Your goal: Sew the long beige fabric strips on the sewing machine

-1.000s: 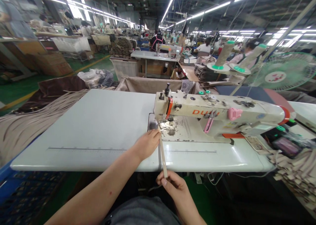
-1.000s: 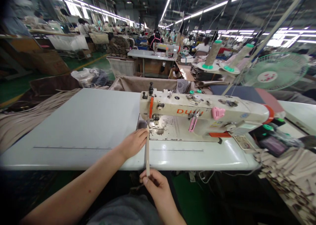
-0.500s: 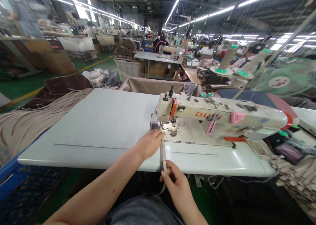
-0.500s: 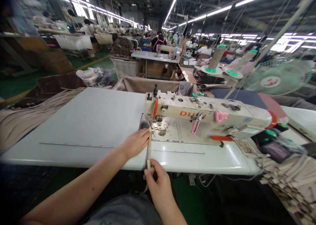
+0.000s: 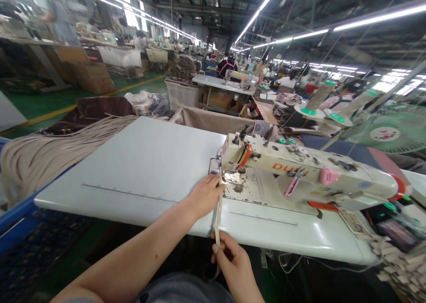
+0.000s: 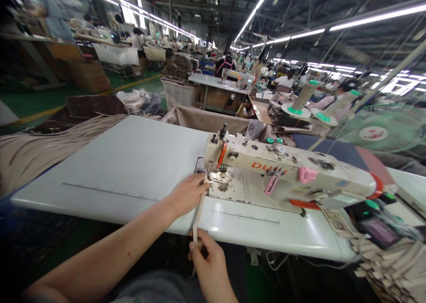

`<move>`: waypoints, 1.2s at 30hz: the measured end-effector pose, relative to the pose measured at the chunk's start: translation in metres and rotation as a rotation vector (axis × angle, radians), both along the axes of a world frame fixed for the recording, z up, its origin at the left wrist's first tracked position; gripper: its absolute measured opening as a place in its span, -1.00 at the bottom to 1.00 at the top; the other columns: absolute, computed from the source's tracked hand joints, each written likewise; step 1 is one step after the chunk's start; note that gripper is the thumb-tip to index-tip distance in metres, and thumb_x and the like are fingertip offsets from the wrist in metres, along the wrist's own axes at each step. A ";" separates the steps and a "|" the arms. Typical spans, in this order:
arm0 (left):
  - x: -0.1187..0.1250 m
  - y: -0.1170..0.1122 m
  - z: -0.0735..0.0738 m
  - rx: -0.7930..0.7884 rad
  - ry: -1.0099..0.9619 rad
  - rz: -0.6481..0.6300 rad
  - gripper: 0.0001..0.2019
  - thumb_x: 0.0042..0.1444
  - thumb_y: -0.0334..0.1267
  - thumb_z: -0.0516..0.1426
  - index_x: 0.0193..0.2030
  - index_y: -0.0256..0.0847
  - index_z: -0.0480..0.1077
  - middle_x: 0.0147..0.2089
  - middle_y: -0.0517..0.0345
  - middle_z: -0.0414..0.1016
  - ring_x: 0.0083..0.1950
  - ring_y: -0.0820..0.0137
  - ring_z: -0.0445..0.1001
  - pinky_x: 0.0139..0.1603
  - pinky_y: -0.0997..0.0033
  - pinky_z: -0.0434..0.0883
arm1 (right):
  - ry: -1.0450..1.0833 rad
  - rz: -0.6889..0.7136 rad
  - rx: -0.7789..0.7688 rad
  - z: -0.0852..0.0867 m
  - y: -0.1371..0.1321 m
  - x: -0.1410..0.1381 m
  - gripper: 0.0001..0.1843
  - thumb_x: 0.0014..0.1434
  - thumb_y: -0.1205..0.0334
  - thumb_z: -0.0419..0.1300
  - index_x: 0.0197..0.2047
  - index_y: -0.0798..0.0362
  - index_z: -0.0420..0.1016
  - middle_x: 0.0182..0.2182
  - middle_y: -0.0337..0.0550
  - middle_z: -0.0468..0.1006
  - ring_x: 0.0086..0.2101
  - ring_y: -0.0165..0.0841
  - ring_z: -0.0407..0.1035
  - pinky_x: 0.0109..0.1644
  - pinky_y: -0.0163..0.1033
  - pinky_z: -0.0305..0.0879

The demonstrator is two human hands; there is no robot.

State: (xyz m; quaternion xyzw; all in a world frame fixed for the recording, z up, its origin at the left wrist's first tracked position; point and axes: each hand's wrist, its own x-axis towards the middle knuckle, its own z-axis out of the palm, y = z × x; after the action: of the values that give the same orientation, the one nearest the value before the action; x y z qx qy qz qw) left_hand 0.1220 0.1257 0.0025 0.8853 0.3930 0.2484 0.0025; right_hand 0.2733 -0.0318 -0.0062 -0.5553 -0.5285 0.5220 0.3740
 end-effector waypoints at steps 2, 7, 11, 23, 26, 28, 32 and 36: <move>-0.002 0.003 -0.002 -0.016 -0.028 0.092 -0.86 0.30 -0.37 0.10 -0.07 -0.19 0.47 0.07 -0.08 0.42 0.14 0.16 0.44 0.25 0.06 0.42 | -0.053 0.096 0.021 0.005 -0.001 -0.002 -0.66 0.27 0.06 0.24 0.01 0.05 0.65 -0.52 -0.23 0.48 -0.44 -0.28 0.38 -0.22 -0.19 0.36; -0.019 0.011 -0.001 -0.074 -0.109 0.278 -0.77 0.33 -0.40 0.05 -0.01 -0.16 0.49 0.10 -0.04 0.41 0.10 0.19 0.44 0.14 0.10 0.47 | -0.293 0.463 0.094 0.024 -0.007 -0.004 -0.71 0.14 0.38 0.24 -0.12 -0.06 0.70 -0.29 -0.15 0.60 -0.25 -0.23 0.49 -0.12 -0.23 0.37; -0.042 0.003 0.001 -0.065 -0.148 0.294 -0.79 0.36 -0.37 0.04 -0.03 -0.17 0.49 0.10 -0.03 0.42 0.11 0.21 0.45 0.17 0.10 0.46 | -0.390 0.489 0.161 0.023 -0.009 0.007 -0.62 0.06 0.44 0.27 -0.06 -0.03 0.67 -0.21 -0.10 0.61 -0.18 -0.21 0.54 -0.07 -0.25 0.45; -0.118 -0.103 -0.033 0.253 -0.126 0.141 -0.67 0.35 -0.52 -0.03 0.11 -0.26 0.45 0.17 -0.07 0.51 0.25 0.24 0.44 0.37 0.13 0.38 | -0.460 -0.228 0.270 0.009 0.038 0.066 -0.59 0.23 -0.11 0.23 -0.11 0.05 0.65 -0.24 -0.04 0.72 -0.30 -0.15 0.60 -0.13 -0.16 0.57; -0.133 -0.123 -0.035 0.318 -0.058 0.065 -0.62 0.32 -0.57 -0.04 0.15 -0.30 0.45 0.17 -0.05 0.53 0.28 0.28 0.44 0.40 0.19 0.37 | -0.604 -0.278 0.367 0.006 0.057 0.075 -0.56 0.22 -0.14 0.21 -0.11 0.05 0.65 -0.18 0.00 0.72 -0.22 -0.11 0.59 -0.02 -0.07 0.54; -0.142 -0.131 -0.036 0.334 -0.026 0.063 -0.58 0.32 -0.58 -0.05 0.20 -0.30 0.43 0.21 -0.03 0.52 0.32 0.28 0.40 0.41 0.22 0.35 | -0.696 -0.287 0.459 0.005 0.066 0.080 -0.54 0.26 -0.15 0.15 -0.12 0.05 0.63 -0.17 0.04 0.70 -0.17 -0.08 0.56 0.04 -0.01 0.50; -0.154 -0.139 -0.040 0.332 0.006 0.114 -0.49 0.30 -0.58 -0.07 0.32 -0.25 0.35 0.31 0.05 0.46 0.39 0.33 0.35 0.47 0.28 0.26 | -0.875 -0.313 0.622 0.001 0.082 0.084 -0.48 0.35 -0.17 0.02 -0.09 0.08 0.58 -0.18 0.12 0.64 -0.12 -0.02 0.50 0.07 0.09 0.42; -0.155 -0.142 -0.054 0.369 0.003 0.136 -0.47 0.28 -0.52 -0.04 0.35 -0.16 0.33 0.33 0.16 0.45 0.38 0.36 0.35 0.49 0.33 0.23 | -1.039 -0.396 0.726 -0.005 0.094 0.082 -0.47 0.41 -0.13 -0.07 -0.03 0.12 0.52 -0.18 0.16 0.60 -0.12 0.02 0.46 0.05 0.13 0.37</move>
State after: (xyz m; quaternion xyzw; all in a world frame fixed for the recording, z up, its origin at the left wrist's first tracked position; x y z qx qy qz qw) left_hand -0.0332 -0.0163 -0.0514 0.8425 0.3998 0.3144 -0.1773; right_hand 0.3550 0.0618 -0.0116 -0.6600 -0.6704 -0.1034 0.3229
